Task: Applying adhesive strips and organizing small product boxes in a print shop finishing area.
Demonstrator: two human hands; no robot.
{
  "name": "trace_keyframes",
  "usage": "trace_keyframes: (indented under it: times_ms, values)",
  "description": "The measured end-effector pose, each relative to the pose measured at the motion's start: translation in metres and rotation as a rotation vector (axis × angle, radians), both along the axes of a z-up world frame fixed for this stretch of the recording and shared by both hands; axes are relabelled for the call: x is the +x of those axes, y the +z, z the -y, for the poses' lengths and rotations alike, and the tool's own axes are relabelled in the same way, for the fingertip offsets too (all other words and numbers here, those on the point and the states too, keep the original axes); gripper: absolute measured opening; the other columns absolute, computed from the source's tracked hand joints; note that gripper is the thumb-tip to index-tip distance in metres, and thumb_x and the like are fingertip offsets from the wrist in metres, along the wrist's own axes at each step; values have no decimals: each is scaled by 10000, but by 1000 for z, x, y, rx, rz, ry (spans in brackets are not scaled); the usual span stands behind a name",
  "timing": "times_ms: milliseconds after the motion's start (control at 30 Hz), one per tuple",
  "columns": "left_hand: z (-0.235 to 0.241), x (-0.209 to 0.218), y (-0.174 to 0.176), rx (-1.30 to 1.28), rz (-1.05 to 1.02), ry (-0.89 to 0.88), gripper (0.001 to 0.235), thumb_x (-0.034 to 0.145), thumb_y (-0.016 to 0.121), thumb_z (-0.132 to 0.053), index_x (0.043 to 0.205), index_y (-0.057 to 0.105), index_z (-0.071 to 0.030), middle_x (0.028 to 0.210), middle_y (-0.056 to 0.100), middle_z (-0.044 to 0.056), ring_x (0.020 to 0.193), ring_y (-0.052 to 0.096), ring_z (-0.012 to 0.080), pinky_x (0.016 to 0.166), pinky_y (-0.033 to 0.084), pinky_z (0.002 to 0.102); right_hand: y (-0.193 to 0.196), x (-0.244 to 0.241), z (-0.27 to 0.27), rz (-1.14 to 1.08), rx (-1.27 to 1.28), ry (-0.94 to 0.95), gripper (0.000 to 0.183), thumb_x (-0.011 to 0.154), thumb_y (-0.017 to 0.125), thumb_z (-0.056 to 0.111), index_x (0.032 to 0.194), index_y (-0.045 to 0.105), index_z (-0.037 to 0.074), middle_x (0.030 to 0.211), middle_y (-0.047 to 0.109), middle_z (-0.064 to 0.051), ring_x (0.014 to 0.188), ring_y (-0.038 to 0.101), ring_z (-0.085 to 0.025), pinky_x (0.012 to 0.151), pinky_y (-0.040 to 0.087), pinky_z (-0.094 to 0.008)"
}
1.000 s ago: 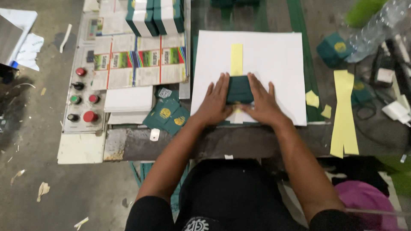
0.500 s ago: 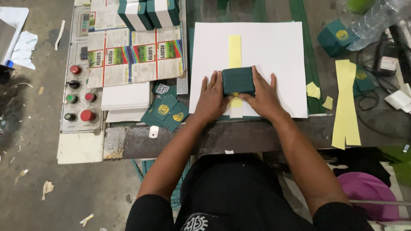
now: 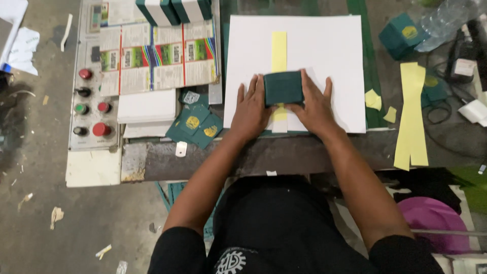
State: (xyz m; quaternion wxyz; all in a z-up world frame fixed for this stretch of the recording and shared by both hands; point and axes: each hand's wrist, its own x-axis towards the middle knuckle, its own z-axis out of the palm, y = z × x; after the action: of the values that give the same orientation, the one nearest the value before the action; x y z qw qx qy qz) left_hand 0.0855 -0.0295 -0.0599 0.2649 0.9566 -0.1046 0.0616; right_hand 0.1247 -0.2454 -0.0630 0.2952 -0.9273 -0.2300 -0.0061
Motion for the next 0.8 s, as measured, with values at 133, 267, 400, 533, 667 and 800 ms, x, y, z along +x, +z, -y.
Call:
trace_keyframes:
  times_ms: [133,267,400,533,667,800]
  values:
    - [-6,10,-12,124,69,-41,919,997,635,-407,1544,150,150,1606,308,326,1562,171,397,1249,60,576,-19,14,9,100,28,81,1078,943,757,355,1649,22,5,1633,372,-282,1520,332,-371,1178,-76,-641]
    - [-4,7,-9,141,66,-50,920,982,655,-388,1547,167,149,1610,314,305,1565,176,378,1249,71,573,-11,6,7,73,20,68,1058,949,757,332,1648,34,3,1601,425,-268,1512,372,-368,1193,-63,-643]
    - [-2,1,-5,89,66,-21,917,941,688,-394,1542,223,119,1606,360,274,1558,221,364,1242,98,577,-11,9,10,70,21,60,1041,959,745,334,1652,42,4,1603,440,-246,1505,409,-348,1219,-53,-648]
    - [-4,12,3,103,87,-12,890,969,696,-396,1547,253,117,1587,403,270,1550,292,353,1267,131,573,-21,17,12,78,3,69,1045,958,747,337,1654,46,-2,1600,435,-250,1492,408,-358,1213,-35,-641]
    - [-3,7,-12,88,90,-11,923,925,728,-402,1532,260,112,1560,418,284,1509,328,364,1234,145,576,-13,9,11,57,2,60,1052,940,762,337,1642,53,7,1594,444,-250,1483,409,-360,1201,-24,-635]
    - [-3,6,2,44,167,0,981,884,784,-367,1555,242,102,1538,456,275,1487,386,375,1228,177,575,7,3,6,-33,25,9,1086,908,792,335,1658,55,61,1554,505,-203,1487,434,-316,1251,-25,-604]
